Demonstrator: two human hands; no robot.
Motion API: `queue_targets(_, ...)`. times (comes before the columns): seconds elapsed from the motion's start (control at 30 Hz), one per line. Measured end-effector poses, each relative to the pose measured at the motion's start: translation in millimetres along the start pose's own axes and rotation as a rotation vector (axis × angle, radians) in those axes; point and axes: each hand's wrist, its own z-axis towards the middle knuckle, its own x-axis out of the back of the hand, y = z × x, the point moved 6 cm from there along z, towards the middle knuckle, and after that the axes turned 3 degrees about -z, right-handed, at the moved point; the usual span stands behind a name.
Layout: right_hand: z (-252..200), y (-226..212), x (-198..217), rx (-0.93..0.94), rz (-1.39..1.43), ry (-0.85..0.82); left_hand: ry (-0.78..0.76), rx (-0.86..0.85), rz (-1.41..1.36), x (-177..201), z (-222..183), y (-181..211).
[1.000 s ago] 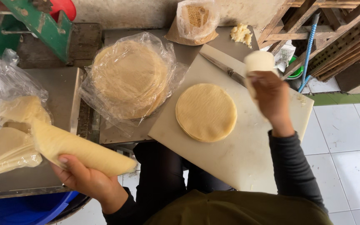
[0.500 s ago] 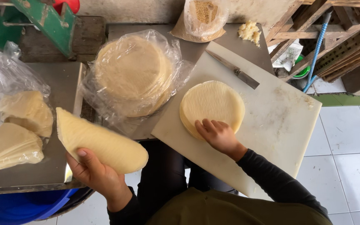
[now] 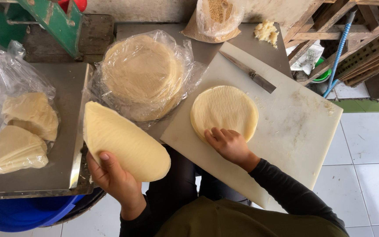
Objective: The person peels individual thin dough sheets from a stack, folds them, and places them onto a white cutting board one by one.
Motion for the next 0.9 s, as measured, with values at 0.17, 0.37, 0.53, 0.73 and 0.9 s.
queue_targets(0.17, -1, -1, 2, -0.038, 0.083, 0.028, -0.027, -0.001, 0.062, -9, -10, -5)
queue_targets(0.37, -6, 22, 5, -0.499, 0.653, -0.066, -0.107, 0.082, -0.056, -22, -22, -15)
queue_targets(0.53, 9, 19, 55, -0.397, 0.969, 0.185, -0.218, 0.298, -0.216, -57, -43, -39)
queue_targets(0.73, 22, -33, 89, -0.183, 0.828, 0.267, -0.484, 0.377, -0.384, -99, -64, -34)
queue_targets(0.9, 16, -20, 68, -0.419, 0.883, 0.265, -0.691, 0.387, -0.257, -111, -71, -24)
